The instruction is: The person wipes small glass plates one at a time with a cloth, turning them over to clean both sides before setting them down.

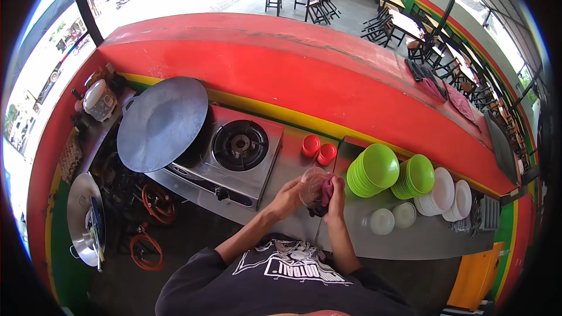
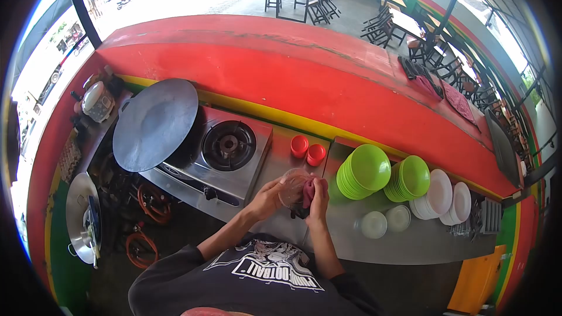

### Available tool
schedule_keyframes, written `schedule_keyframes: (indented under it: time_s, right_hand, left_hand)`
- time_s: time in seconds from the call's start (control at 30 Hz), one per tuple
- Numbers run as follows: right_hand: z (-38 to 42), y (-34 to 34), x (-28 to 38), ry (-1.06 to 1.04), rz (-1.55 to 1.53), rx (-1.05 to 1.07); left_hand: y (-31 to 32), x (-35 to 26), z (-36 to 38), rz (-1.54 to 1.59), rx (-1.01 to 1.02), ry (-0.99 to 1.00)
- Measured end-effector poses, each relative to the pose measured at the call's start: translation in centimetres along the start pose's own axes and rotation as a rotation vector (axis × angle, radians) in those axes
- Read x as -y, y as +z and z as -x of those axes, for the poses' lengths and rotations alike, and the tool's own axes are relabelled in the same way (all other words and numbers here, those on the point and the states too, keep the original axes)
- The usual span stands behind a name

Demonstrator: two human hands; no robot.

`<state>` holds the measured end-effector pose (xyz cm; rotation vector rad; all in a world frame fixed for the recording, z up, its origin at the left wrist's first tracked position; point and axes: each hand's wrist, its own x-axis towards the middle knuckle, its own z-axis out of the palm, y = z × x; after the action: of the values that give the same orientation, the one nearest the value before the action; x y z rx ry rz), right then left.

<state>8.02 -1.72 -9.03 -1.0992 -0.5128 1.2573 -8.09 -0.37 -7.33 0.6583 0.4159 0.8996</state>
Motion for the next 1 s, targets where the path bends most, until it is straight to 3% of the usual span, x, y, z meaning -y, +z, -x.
schedule_keyframes:
  time_s: [0.13,0.23,0.3,0.43,0.53,0.6,0.73,0.87,0.93,1.0]
  right_hand:
    - [-0.4,0.1,2.5,-0.116,0.243,0.186]
    - [-0.7,0.4,4.1,-0.203,0.47,0.43]
    - [-0.5,0.6,5.1,-0.304,0.685,0.554]
    - [-0.7,1.4,4.7,-0.308,0.564,0.394]
    - [-0.3,1.9,3.3,-0.348,0.471,0.197]
    - [0.3,2.6,2.2,-0.42,0.4,0.093]
    - [1.2,3.3,2.0,-0.257,-0.015,-0.027]
    - [0.2,2.6,4.3,-0.27,0.104,-0.014]
    - [-0.1,1.8,5.2,-0.322,0.266,0.089]
    - [-0.5,1.0,6.3,-0.32,0.415,0.229]
  left_hand:
    - [0.0,-2.2,0.8,-0.122,-0.05,-0.326]
    - [2.2,-3.7,1.4,-0.253,-0.111,-0.383]
    - [0.4,-1.4,0.7,-0.361,-0.097,-0.227]
    - [0.2,-0.9,-0.2,-0.345,-0.18,-0.114]
    - [0.5,-1.3,-0.8,0.006,-0.14,-0.058]
    - [0.9,-1.0,-1.0,0.015,-0.178,0.079]
    - [0.8,1.7,-1.5,-0.025,-0.078,0.344]
    - [-0.3,2.5,-0.5,-0.138,-0.13,0.106]
    - [1.8,-0.1,0.3,-0.024,-0.093,0.03]
    - [2.4,-0.9,1.1,-0.12,-0.067,-0.051]
